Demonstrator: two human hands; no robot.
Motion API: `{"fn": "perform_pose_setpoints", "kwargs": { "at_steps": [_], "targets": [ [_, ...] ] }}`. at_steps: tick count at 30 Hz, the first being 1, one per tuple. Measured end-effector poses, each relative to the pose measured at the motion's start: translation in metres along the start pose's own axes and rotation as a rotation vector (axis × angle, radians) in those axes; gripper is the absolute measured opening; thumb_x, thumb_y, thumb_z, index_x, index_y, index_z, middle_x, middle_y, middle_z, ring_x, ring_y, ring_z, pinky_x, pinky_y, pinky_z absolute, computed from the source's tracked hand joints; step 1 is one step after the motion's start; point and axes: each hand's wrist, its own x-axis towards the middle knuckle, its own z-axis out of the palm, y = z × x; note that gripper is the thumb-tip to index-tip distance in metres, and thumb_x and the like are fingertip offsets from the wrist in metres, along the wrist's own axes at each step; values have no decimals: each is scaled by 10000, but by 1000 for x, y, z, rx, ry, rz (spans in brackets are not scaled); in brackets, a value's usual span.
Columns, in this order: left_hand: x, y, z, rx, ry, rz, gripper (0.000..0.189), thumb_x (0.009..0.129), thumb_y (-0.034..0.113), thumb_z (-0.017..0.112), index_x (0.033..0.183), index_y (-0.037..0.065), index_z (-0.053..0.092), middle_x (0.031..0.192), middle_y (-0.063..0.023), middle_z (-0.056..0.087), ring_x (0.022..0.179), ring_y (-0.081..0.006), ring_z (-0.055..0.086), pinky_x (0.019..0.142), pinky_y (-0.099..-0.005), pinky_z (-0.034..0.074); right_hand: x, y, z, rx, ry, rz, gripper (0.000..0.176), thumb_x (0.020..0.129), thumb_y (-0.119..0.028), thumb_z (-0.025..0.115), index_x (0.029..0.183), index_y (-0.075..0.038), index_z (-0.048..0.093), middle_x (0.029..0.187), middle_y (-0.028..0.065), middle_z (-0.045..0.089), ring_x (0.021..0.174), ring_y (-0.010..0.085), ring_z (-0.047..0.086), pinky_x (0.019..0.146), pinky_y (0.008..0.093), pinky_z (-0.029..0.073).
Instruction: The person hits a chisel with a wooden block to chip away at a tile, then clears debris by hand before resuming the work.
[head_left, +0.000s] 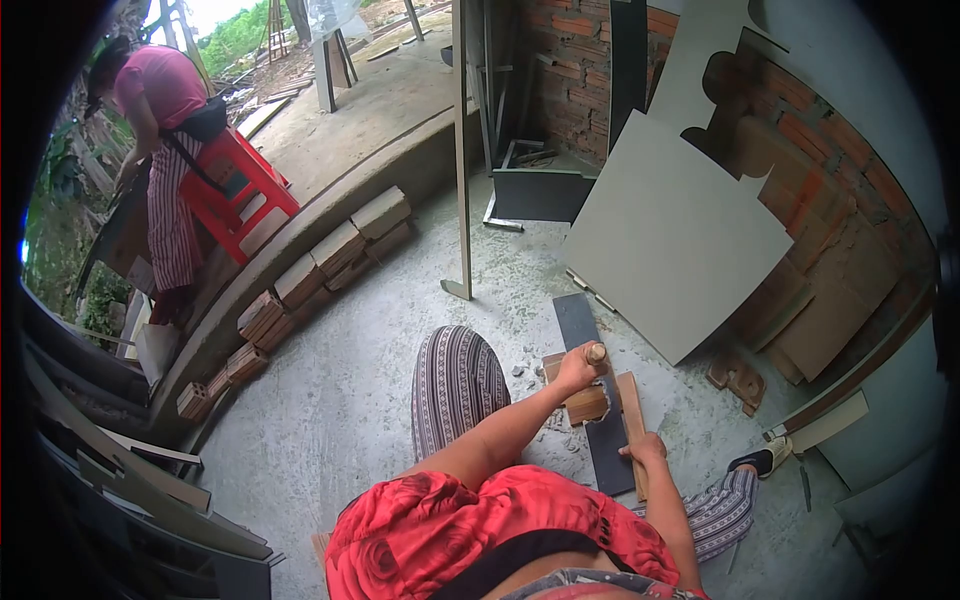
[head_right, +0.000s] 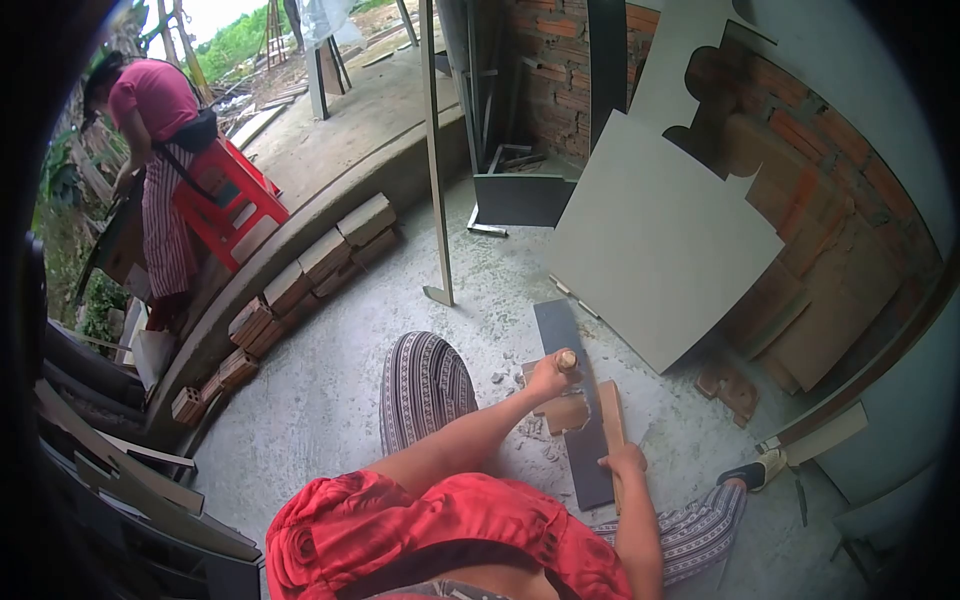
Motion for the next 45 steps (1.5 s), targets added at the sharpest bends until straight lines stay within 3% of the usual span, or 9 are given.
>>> {"fn": "perform_pose_setpoints", "kwargs": {
  "at_steps": [3, 5, 9, 11, 16, 19, 26, 36, 45],
  "targets": [
    [1, -5, 1, 38, 16, 66, 248, 687, 153, 720, 851, 76, 551, 721, -14, 571, 664, -115, 513, 629, -292, 442, -7, -10, -17, 25, 30, -3, 656, 523, -349, 855, 989, 56, 634, 1030, 222, 632, 982, 325, 615, 845, 379, 483],
    [0, -3, 0, 9, 12, 14, 262, 644, 184, 677, 846, 70, 555, 776, -106, 618, 742, -274, 598, 699, -355, 465, -19, -24, -35, 105, 80, -41, 570, 540, -296, 839, 963, 30, 642, 937, 230, 648, 919, 338, 628, 784, 391, 490],
    [2, -4, -1, -1, 11, -4, 253, 646, 181, 676, 837, 70, 554, 764, -104, 615, 729, -267, 596, 691, -354, 464, -45, -53, -69, 295, 331, -314, 528, 568, -250, 803, 980, 19, 612, 870, 182, 657, 828, 304, 648, 749, 360, 496],
    [2, -10, 2, -64, -11, 31, 257, 650, 195, 673, 840, 69, 554, 762, -108, 615, 733, -282, 599, 691, -358, 464, -86, -68, -95, 777, 363, -705, 517, 593, -177, 775, 1021, 26, 569, 898, 151, 641, 818, 251, 634, 742, 335, 487],
    [-3, 0, -3, 52, 17, 33, 261, 665, 195, 675, 862, 66, 563, 808, -124, 632, 792, -319, 612, 716, -377, 467, -130, -85, -99, 853, 364, -989, 494, 618, -132, 743, 1042, 22, 541, 931, 109, 604, 835, 209, 608, 748, 338, 478],
    [-7, 0, 1, 25, 28, 34, 292, 681, 216, 686, 921, 80, 590, 856, -133, 650, 862, -313, 626, 741, -378, 472, -103, -77, -83, 277, 256, -637, 496, 553, -205, 766, 965, 13, 596, 823, 146, 648, 782, 274, 643, 723, 368, 496],
    [1, -7, 1, -44, -25, -34, 275, 679, 183, 692, 906, 69, 587, 823, -103, 648, 776, -238, 622, 724, -354, 471, -87, -61, -74, 727, 205, -659, 473, 564, -221, 769, 931, 28, 606, 802, 121, 658, 708, 212, 650, 655, 317, 503],
    [-8, 4, 1, -12, 12, 21, 347, 670, 223, 745, 945, 71, 598, 882, -124, 657, 857, -283, 633, 760, -364, 475, -97, -68, -73, 575, 225, -721, 485, 572, -246, 778, 953, 1, 607, 792, 128, 654, 740, 245, 650, 689, 334, 500],
    [-11, 11, -2, -23, -30, 12, 340, 707, 115, 662, 1034, 46, 602, 882, -128, 668, 841, -214, 640, 764, -331, 470, -110, -75, -75, 598, 241, -758, 508, 574, -232, 781, 983, 3, 593, 853, 147, 647, 788, 266, 642, 720, 348, 496]
  ]
}}
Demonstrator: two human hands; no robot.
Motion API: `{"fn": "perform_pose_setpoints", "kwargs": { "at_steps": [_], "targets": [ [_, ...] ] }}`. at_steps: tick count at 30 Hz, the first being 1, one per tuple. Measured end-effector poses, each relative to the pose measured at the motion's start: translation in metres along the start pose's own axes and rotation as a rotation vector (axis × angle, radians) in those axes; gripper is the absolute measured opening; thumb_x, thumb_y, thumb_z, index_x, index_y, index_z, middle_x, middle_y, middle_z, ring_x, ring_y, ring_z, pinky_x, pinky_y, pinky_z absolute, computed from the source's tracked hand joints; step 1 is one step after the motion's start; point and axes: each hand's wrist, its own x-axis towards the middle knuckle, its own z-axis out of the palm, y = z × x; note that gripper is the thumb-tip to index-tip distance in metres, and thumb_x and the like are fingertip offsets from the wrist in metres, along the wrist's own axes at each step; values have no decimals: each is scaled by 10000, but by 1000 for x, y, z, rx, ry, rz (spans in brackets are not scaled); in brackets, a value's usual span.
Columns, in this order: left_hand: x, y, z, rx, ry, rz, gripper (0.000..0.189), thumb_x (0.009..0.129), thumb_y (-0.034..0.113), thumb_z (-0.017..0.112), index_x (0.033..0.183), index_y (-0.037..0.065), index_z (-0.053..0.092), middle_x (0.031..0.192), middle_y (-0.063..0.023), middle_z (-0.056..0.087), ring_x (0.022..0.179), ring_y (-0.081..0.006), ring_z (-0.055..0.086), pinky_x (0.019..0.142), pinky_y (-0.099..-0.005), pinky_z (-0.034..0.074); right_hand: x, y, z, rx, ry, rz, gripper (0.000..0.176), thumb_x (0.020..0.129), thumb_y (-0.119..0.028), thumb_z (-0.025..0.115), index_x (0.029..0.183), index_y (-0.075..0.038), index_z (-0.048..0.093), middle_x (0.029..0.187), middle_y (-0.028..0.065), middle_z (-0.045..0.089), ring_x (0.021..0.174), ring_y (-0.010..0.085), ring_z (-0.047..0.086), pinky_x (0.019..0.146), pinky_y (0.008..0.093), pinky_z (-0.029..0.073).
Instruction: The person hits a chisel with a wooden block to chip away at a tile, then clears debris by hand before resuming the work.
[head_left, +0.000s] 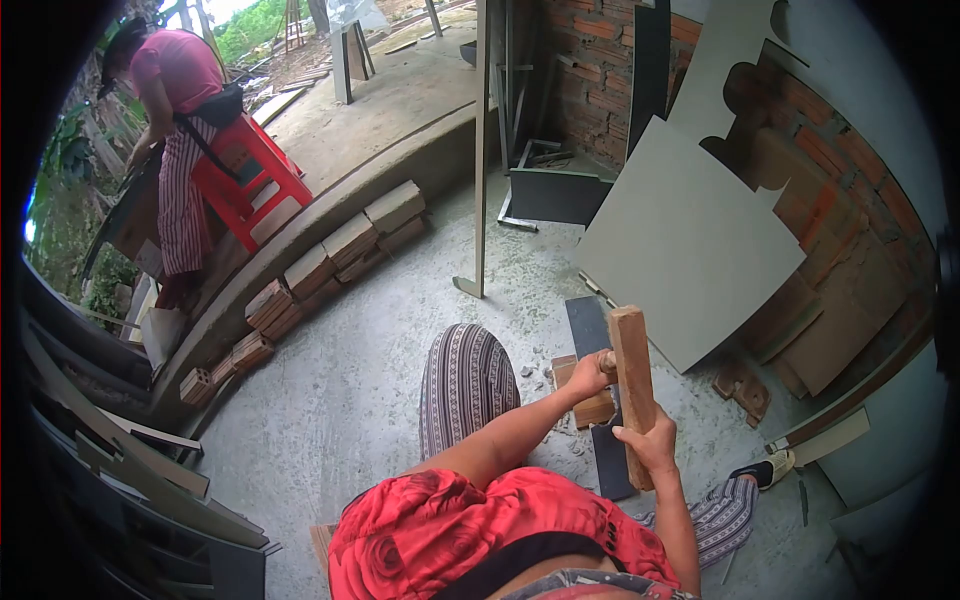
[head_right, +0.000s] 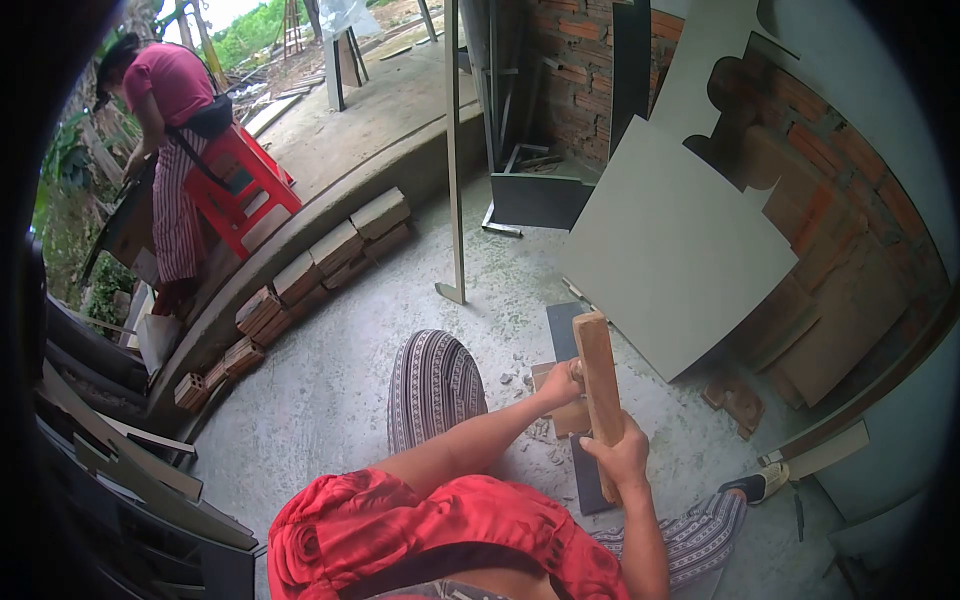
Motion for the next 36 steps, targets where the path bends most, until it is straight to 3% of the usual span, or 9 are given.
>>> {"fn": "perform_pose_setpoints", "kwargs": {
  "at_steps": [3, 5, 15, 21, 28, 30, 34, 35, 36],
  "targets": [
    [4, -11, 5, -49, -1, 36, 341, 707, 113, 664, 1036, 50, 602, 883, -124, 668, 840, -196, 637, 758, -324, 471, -6, -12, -1, 178, 62, -68, 519, 589, -202, 776, 1011, 24, 575, 907, 155, 632, 818, 252, 631, 738, 346, 491],
    [5, -13, 7, -35, 25, 60, 247, 677, 175, 692, 859, 56, 575, 783, -103, 632, 739, -226, 611, 702, -351, 467, -8, -24, -3, 238, 80, -164, 537, 606, -176, 769, 1048, 42, 556, 927, 147, 617, 832, 233, 616, 753, 339, 486],
    [2, -1, 2, 39, -17, 23, 265, 672, 214, 707, 838, 63, 567, 779, -114, 621, 735, -259, 602, 694, -358, 462, 7, 21, -1, 247, 175, -97, 502, 610, -200, 765, 1006, 32, 562, 884, 134, 618, 803, 230, 614, 745, 338, 483],
    [-2, -5, 3, 60, -24, 48, 264, 671, 210, 701, 840, 61, 564, 779, -119, 615, 741, -270, 597, 697, -360, 463, 20, 103, 2, -450, 168, 307, 446, 557, -237, 796, 891, -14, 601, 900, 180, 639, 849, 356, 622, 734, 421, 483],
    [-5, -9, 4, 105, -99, 80, 267, 669, 198, 696, 856, 58, 566, 784, -126, 615, 760, -295, 601, 701, -362, 465, -14, 210, 0, -650, 99, 665, 604, 513, -310, 848, 990, -27, 609, 938, 196, 647, 920, 337, 623, 814, 405, 488],
    [-3, -8, 2, 127, -86, 83, 279, 669, 206, 705, 857, 53, 566, 783, -127, 615, 760, -300, 601, 701, -364, 465, -16, 221, -3, -622, 122, 799, 671, 527, -314, 848, 1074, -35, 575, 1064, 188, 610, 1008, 340, 591, 837, 409, 485],
    [-3, 43, -12, -2, -45, 41, 315, 675, 229, 754, 823, 44, 548, 733, -75, 588, 691, -197, 559, 665, -328, 455, -6, 234, -4, -678, 55, 935, 660, 616, -302, 780, 1156, -41, 503, 1171, 160, 525, 1057, 349, 543, 857, 457, 452],
    [-1, 62, -22, -31, -78, -15, 318, 678, 227, 767, 812, 45, 542, 713, -50, 571, 671, -153, 535, 649, -310, 450, -1, 230, -1, -762, 120, 836, 694, 625, -306, 770, 1192, -46, 465, 1187, 160, 490, 1090, 347, 508, 880, 459, 434],
    [3, 73, -30, -52, -81, 128, 289, 690, 191, 768, 800, 55, 539, 701, 1, 534, 669, -92, 478, 630, -277, 435, 2, 225, 4, -846, 179, 737, 729, 634, -311, 760, 1229, -51, 428, 1203, 159, 455, 1123, 346, 472, 903, 461, 416]
  ]
}}
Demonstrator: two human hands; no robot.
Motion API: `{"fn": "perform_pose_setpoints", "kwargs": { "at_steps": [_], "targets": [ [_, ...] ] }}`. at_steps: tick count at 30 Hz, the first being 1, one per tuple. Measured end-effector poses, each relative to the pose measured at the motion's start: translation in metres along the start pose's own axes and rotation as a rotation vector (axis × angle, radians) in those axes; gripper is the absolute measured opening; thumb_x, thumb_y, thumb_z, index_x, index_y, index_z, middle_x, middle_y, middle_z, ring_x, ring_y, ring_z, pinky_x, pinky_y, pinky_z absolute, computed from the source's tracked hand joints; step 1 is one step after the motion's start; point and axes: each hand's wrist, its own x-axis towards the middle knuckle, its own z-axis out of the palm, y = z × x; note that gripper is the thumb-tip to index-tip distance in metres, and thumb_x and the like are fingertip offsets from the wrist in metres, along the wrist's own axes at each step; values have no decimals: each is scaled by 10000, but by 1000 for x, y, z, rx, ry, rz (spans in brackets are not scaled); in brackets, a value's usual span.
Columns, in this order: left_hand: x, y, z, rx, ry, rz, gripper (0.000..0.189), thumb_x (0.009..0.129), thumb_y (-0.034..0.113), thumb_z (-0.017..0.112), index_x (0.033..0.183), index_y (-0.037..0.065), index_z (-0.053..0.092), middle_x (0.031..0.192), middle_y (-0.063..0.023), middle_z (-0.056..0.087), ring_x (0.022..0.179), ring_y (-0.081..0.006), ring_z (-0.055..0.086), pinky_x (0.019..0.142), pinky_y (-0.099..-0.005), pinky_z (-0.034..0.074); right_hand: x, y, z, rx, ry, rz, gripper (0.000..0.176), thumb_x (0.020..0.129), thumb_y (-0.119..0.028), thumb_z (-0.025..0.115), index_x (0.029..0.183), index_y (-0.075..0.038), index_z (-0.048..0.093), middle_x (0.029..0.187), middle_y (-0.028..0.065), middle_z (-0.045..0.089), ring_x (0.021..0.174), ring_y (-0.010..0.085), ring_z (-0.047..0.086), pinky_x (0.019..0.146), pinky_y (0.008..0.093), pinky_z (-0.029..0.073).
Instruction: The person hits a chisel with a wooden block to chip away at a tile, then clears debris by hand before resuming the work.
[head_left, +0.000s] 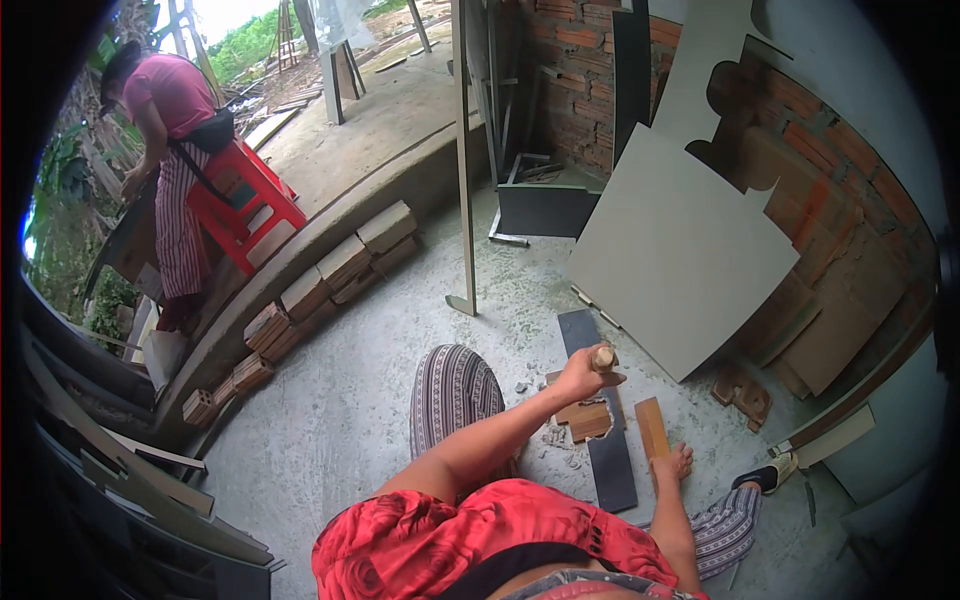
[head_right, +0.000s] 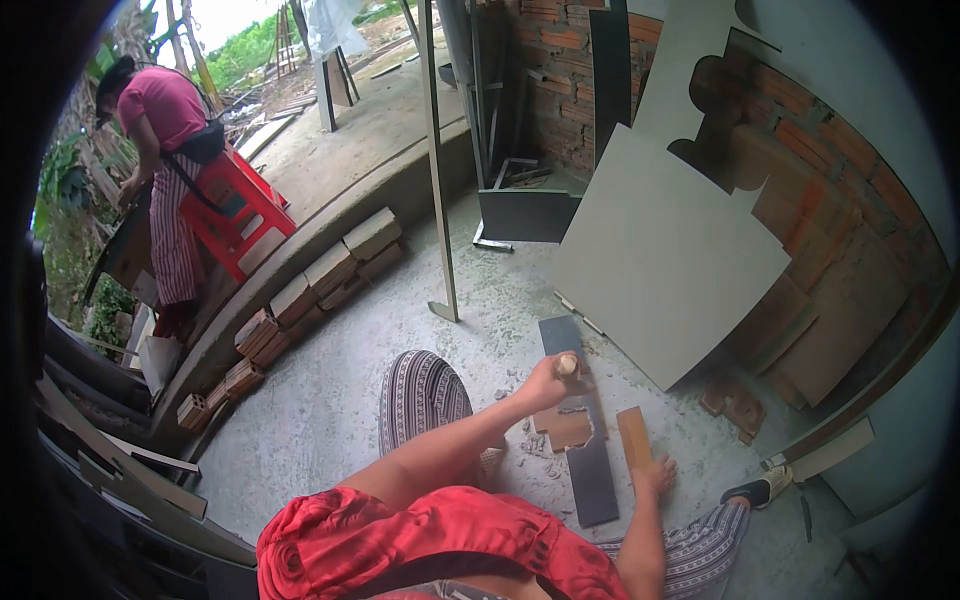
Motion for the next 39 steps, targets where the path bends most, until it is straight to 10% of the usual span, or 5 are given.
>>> {"fn": "perform_pose_setpoints", "kwargs": {
  "at_steps": [4, 6, 11, 24, 39],
  "targets": [
    [16, 60, -58, -89, -121, 65, 284, 698, 147, 770, 893, 39, 594, 830, -12, 591, 789, -111, 559, 722, -266, 461, -13, -42, -2, 148, 237, -394, 777, 627, -322, 758, 1253, -43, 392, 1195, 173, 424, 1134, 333, 439, 925, 454, 395],
    [25, 62, -82, -143, -85, 69, 261, 705, 137, 759, 883, 34, 598, 806, -20, 591, 761, -116, 572, 690, -260, 468, -28, -61, -3, 356, -21, -586, 850, 622, -340, 768, 1293, -34, 346, 1181, 178, 430, 1154, 338, 417, 945, 452, 376],
    [48, 9, -117, -264, 411, -238, 199, 723, 138, 729, 826, 62, 577, 701, -17, 562, 618, -125, 555, 537, -265, 462, -60, -58, 15, 113, -265, -437, 1025, 585, -366, 809, 1363, -57, 218, 1294, 208, 369, 1224, 378, 361, 1004, 430, 351],
    [52, 16, -116, -428, 476, -194, 191, 714, 146, 747, 729, 86, 567, 619, 25, 515, 526, -79, 483, 451, -242, 390, -72, -88, 18, -42, -361, -239, 1343, 471, -437, 861, 1429, -143, -34, 1355, 212, 325, 1239, 381, 352, 1005, 454, 336],
    [55, 6, -120, -297, 418, -251, 238, 725, 206, 746, 872, 104, 588, 740, -14, 584, 645, -127, 582, 572, -301, 494, -68, -79, 10, 46, -322, -247, 1337, 421, -485, 857, 1437, -136, 61, 1326, 205, 370, 1218, 354, 397, 1002, 445, 321]
  ]
}}
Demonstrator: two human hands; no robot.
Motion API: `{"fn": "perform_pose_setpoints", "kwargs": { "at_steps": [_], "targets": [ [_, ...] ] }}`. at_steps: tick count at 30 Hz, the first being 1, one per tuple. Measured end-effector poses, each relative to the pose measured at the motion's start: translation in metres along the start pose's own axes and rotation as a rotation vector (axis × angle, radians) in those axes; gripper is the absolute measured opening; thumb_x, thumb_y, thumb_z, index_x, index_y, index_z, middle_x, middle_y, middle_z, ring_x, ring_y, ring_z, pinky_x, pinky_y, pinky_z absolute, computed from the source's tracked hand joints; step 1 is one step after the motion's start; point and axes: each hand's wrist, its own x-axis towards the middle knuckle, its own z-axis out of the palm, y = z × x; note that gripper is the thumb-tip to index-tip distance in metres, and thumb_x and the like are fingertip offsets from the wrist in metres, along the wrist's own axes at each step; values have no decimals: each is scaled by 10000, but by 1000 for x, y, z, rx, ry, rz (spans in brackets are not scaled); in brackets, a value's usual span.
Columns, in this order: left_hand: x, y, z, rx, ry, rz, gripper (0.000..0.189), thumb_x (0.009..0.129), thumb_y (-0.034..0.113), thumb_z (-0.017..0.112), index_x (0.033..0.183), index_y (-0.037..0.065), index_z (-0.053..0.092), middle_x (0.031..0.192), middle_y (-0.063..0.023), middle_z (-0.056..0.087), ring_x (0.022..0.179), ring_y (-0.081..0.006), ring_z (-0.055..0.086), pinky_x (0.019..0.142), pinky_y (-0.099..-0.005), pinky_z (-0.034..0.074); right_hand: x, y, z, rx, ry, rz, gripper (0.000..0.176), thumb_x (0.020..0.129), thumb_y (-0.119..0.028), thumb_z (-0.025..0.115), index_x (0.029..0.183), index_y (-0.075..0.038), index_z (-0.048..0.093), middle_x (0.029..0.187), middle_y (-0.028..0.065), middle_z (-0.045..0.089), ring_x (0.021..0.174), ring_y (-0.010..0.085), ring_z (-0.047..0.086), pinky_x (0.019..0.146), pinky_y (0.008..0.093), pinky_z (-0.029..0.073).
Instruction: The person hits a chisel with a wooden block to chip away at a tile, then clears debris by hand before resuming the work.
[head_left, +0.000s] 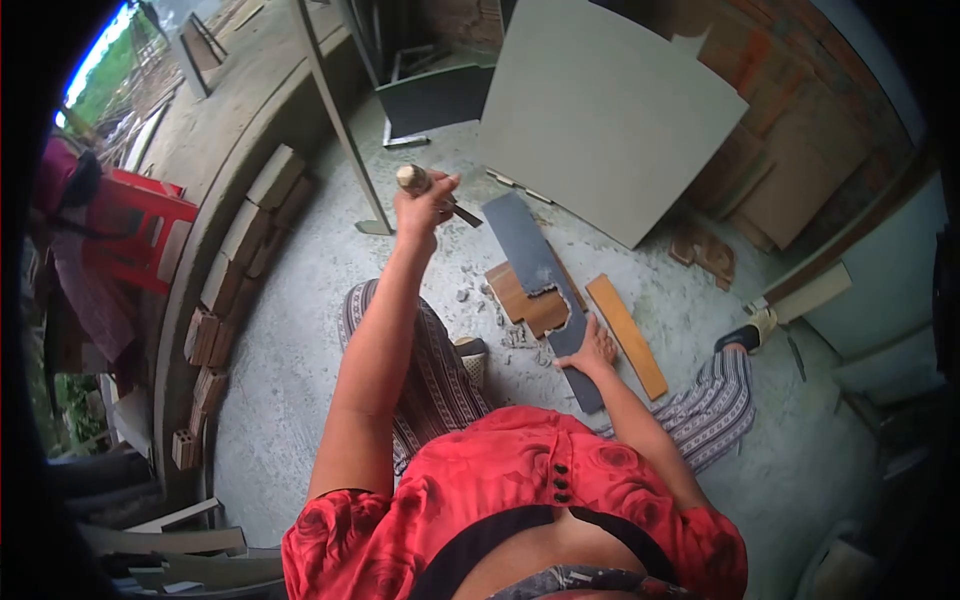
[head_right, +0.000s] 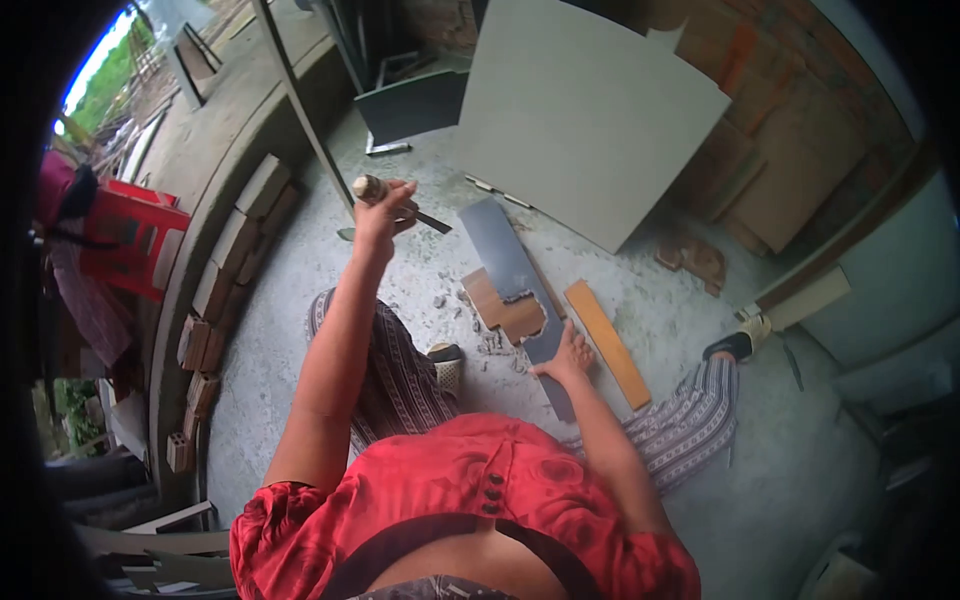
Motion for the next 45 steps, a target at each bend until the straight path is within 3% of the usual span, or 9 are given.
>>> {"fn": "perform_pose_setpoints", "kwargs": {
  "at_steps": [5, 8, 10, 13, 20, 25, 30, 41, 45],
  "targets": [
    [-1, 1, 2, 43, -16, 12, 223, 747, 191, 725, 895, 97, 588, 759, -25, 598, 666, -134, 598, 587, -311, 522, 4, 5, -6, 121, -118, -12, 1310, 437, -474, 855, 1428, -111, 78, 1338, 215, 378, 1220, 357, 410, 1006, 416, 335],
    [-3, 3, 6, 61, -30, 6, 227, 749, 197, 724, 896, 93, 586, 768, -29, 597, 687, -140, 598, 606, -323, 524, 19, 14, -4, 364, -113, 2, 1078, 464, -389, 861, 1340, -34, 342, 1209, 210, 528, 1085, 316, 544, 928, 370, 415],
    [-5, 4, 7, 92, -38, -8, 232, 748, 201, 725, 898, 94, 585, 784, -35, 597, 712, -148, 597, 627, -339, 523, 27, 18, 0, 678, -400, -105, 660, 533, -258, 836, 1084, 10, 593, 987, 176, 649, 893, 268, 632, 811, 341, 474],
    [-4, 3, 7, 108, -34, -1, 243, 746, 208, 729, 905, 94, 585, 795, -38, 597, 727, -155, 597, 637, -346, 522, 26, 13, 2, 906, -375, -135, 388, 578, -148, 794, 911, 3, 665, 867, 134, 674, 789, 227, 645, 733, 333, 487],
    [-10, 7, 12, 60, -26, 2, 203, 722, 194, 748, 820, 93, 604, 767, -16, 570, 699, -129, 553, 625, -315, 485, 3, -7, -42, 482, -41, -142, 361, 628, -155, 752, 948, -21, 652, 919, 141, 665, 884, 292, 629, 778, 373, 470],
    [-6, 0, 12, 78, -37, 6, 196, 716, 182, 746, 828, 97, 609, 753, -9, 574, 672, -120, 550, 588, -295, 470, 7, 4, -10, 227, 309, -277, 491, 715, -125, 659, 1183, -63, 524, 1096, 156, 557, 996, 352, 550, 846, 432, 448],
    [0, -11, 12, 14, -11, 62, 232, 704, 156, 756, 847, 75, 593, 747, -18, 578, 643, -116, 557, 533, -281, 454, 0, 2, 19, 110, 344, -432, 694, 682, 22, 571, 1331, -52, 336, 1238, 166, 449, 1113, 360, 460, 950, 397, 389],
    [-11, -6, 20, 99, -62, 44, 255, 680, 124, 776, 794, 33, 568, 742, -18, 585, 681, -108, 537, 641, -276, 453, 1, -2, 28, -317, 187, -383, 841, 614, -149, 723, 1330, -88, 287, 1315, 169, 307, 1156, 353, 363, 959, 490, 320],
    [-15, -9, 24, 143, -76, 62, 250, 678, 119, 768, 776, 49, 550, 740, -8, 571, 693, -109, 523, 666, -286, 444, 1, -4, 34, -428, 314, -467, 860, 604, -181, 741, 1325, -82, 282, 1324, 169, 301, 1233, 364, 304, 989, 520, 279]
  ]
}}
